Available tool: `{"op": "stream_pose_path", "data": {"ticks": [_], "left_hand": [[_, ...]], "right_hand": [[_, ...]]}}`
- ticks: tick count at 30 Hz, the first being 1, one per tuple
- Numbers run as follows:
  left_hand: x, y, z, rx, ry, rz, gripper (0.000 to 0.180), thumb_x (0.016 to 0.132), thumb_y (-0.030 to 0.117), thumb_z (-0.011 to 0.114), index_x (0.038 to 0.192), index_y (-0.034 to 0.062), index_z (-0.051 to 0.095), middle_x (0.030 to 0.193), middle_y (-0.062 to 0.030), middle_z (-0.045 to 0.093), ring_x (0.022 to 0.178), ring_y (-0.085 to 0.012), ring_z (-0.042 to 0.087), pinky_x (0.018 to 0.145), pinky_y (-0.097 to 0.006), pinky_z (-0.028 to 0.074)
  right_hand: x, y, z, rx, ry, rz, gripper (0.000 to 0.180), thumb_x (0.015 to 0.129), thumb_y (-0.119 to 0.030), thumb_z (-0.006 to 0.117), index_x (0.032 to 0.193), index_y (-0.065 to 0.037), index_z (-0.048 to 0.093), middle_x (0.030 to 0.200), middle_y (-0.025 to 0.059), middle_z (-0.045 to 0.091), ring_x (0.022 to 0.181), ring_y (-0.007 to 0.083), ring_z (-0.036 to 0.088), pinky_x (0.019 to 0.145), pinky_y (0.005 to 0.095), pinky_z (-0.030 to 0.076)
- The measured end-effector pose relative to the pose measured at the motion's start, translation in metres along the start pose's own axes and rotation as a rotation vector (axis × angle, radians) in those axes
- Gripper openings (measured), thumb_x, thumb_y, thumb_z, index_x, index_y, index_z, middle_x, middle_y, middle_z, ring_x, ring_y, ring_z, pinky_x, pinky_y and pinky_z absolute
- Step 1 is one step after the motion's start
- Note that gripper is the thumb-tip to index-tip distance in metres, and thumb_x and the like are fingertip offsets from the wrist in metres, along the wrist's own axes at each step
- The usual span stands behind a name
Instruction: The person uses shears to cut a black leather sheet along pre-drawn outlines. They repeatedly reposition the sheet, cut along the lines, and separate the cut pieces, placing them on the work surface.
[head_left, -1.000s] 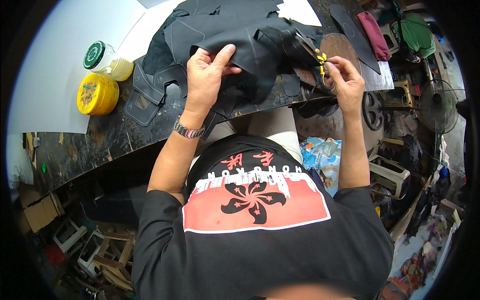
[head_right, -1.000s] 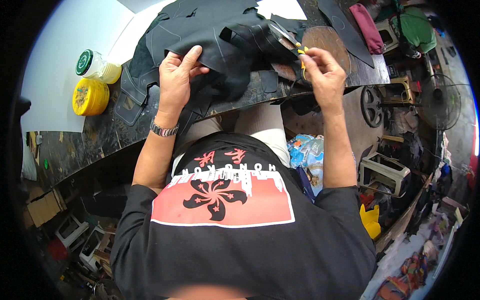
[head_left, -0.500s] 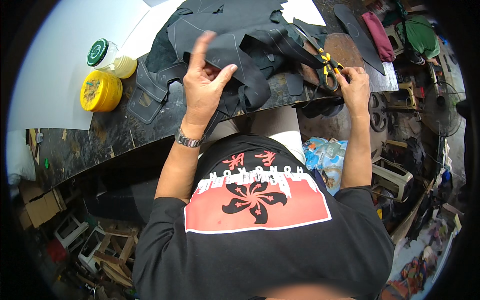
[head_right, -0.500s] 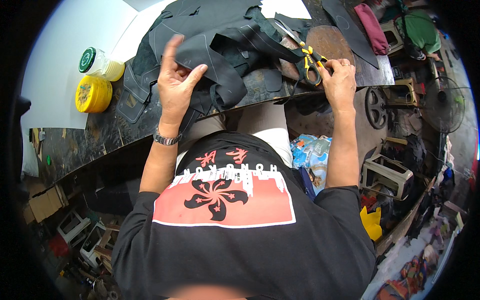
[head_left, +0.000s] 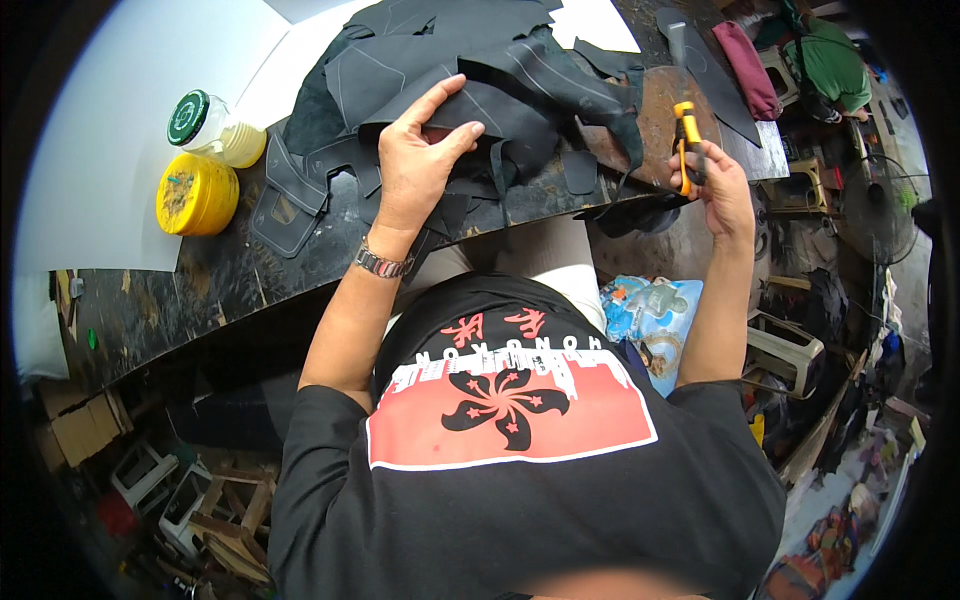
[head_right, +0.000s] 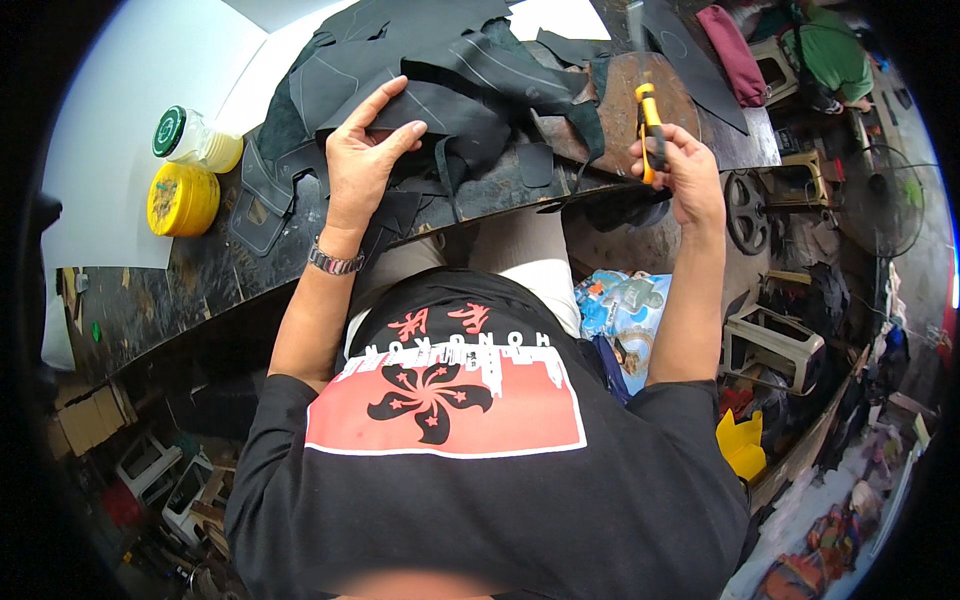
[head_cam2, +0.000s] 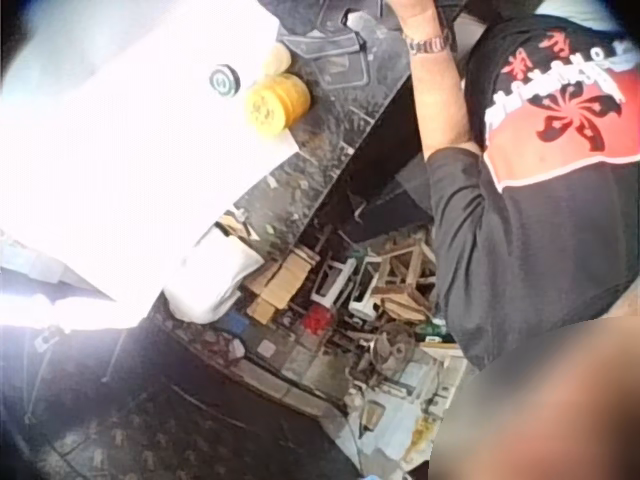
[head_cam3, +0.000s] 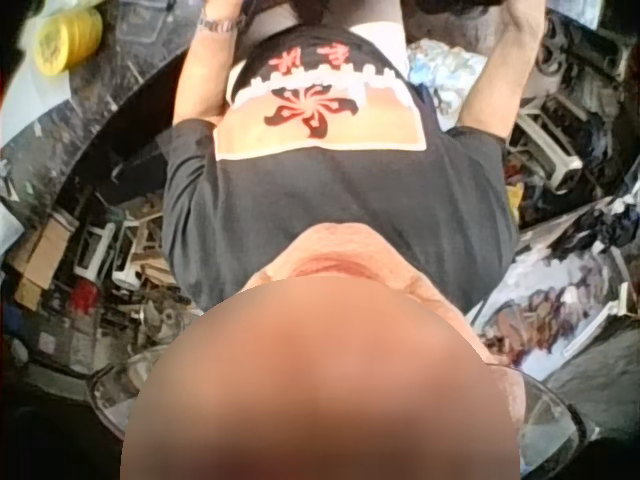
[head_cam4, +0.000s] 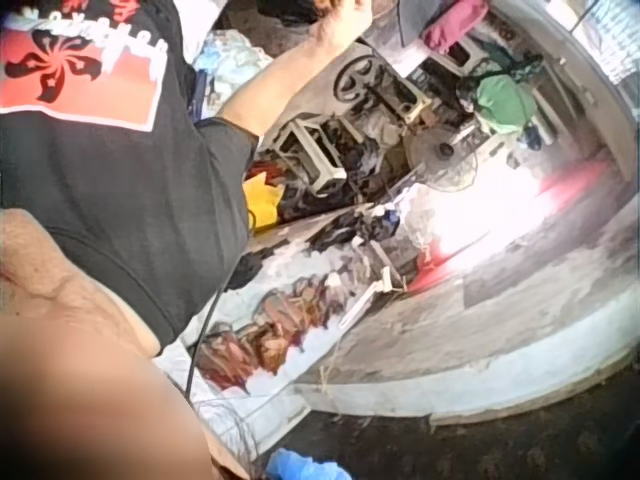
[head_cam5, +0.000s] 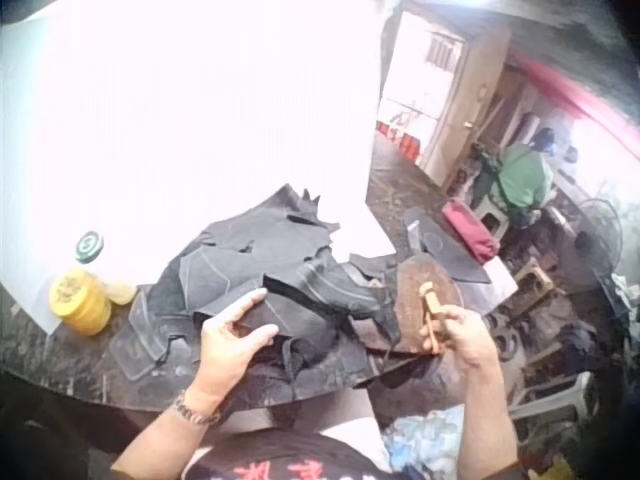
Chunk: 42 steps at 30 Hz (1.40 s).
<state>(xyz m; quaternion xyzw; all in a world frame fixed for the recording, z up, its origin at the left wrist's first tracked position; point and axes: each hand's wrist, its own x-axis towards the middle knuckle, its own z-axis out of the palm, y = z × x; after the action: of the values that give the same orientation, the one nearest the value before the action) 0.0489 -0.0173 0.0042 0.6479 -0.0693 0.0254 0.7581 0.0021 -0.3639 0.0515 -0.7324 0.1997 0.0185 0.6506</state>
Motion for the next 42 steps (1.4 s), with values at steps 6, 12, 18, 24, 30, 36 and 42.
{"op": "stream_pose_path", "data": {"ticks": [6, 12, 18, 24, 30, 36, 42], "left_hand": [[0.002, -0.011, 0.002, -0.046, -0.014, 0.020, 0.048, 0.081, -0.003, 0.073, 0.127, -0.0005, 0.060, 0.106, -0.0092, 0.068, 0.079, -0.0094, 0.067, 0.070, -0.022, 0.058], [0.002, -0.005, -0.003, -0.149, 0.016, -0.020, 0.045, 0.082, -0.003, 0.072, 0.125, -0.0021, 0.060, 0.105, -0.0101, 0.068, 0.082, -0.0107, 0.067, 0.072, -0.022, 0.058], [0.001, -0.003, -0.002, -0.183, 0.045, -0.009, 0.046, 0.079, -0.003, 0.074, 0.124, -0.0021, 0.061, 0.106, -0.0117, 0.067, 0.083, -0.0124, 0.067, 0.073, -0.023, 0.059], [-0.003, 0.000, -0.001, -0.176, 0.020, -0.048, 0.051, 0.079, -0.002, 0.076, 0.126, -0.0019, 0.059, 0.106, -0.0125, 0.067, 0.085, -0.0138, 0.068, 0.072, -0.023, 0.059], [-0.007, 0.000, -0.005, -0.146, -0.037, -0.062, 0.052, 0.079, -0.003, 0.075, 0.127, -0.0018, 0.058, 0.108, -0.0118, 0.067, 0.085, -0.0126, 0.068, 0.073, -0.023, 0.059], [-0.012, 0.001, -0.005, -0.139, -0.068, -0.040, 0.053, 0.078, -0.003, 0.075, 0.128, -0.0017, 0.058, 0.110, -0.0102, 0.067, 0.085, -0.0112, 0.068, 0.075, -0.022, 0.058], [-0.015, 0.002, -0.006, -0.180, -0.063, -0.049, 0.055, 0.078, -0.003, 0.076, 0.129, -0.0020, 0.056, 0.112, -0.0115, 0.066, 0.084, -0.0114, 0.068, 0.074, -0.022, 0.058]], "right_hand": [[-0.061, 0.019, 0.060, 0.431, -0.568, 0.093, 0.047, 0.082, -0.032, 0.074, 0.109, 0.002, 0.056, 0.078, 0.0105, 0.060, 0.066, 0.0161, 0.061, 0.053, 0.0237, 0.049], [-0.072, 0.063, 0.105, 0.439, -0.976, 0.362, 0.048, 0.083, -0.047, 0.071, 0.087, -0.001, 0.057, 0.076, 0.0109, 0.059, 0.059, 0.0148, 0.059, 0.052, 0.0251, 0.048], [-0.071, 0.069, 0.104, 0.437, -0.936, 0.441, 0.048, 0.084, -0.047, 0.070, 0.095, -0.003, 0.055, 0.080, 0.0107, 0.059, 0.064, 0.0169, 0.059, 0.060, 0.0274, 0.048], [-0.074, 0.068, 0.113, 0.506, -0.839, 0.340, 0.050, 0.085, -0.046, 0.069, 0.104, -0.002, 0.056, 0.083, 0.0087, 0.059, 0.069, 0.0171, 0.059, 0.067, 0.0267, 0.048], [-0.073, 0.060, 0.122, 0.195, -0.746, 0.263, 0.042, 0.082, -0.040, 0.073, 0.096, -0.004, 0.056, 0.076, 0.0039, 0.058, 0.062, 0.0100, 0.056, 0.059, 0.0224, 0.047], [-0.068, 0.051, 0.122, 0.065, -0.712, 0.240, 0.051, 0.075, -0.047, 0.075, 0.094, -0.004, 0.056, 0.072, 0.0033, 0.057, 0.059, 0.0092, 0.053, 0.056, 0.0199, 0.044], [-0.070, 0.053, 0.122, 0.127, -0.745, 0.246, 0.053, 0.075, -0.046, 0.077, 0.097, -0.002, 0.056, 0.073, 0.0039, 0.058, 0.060, 0.0101, 0.056, 0.057, 0.0206, 0.046]]}}
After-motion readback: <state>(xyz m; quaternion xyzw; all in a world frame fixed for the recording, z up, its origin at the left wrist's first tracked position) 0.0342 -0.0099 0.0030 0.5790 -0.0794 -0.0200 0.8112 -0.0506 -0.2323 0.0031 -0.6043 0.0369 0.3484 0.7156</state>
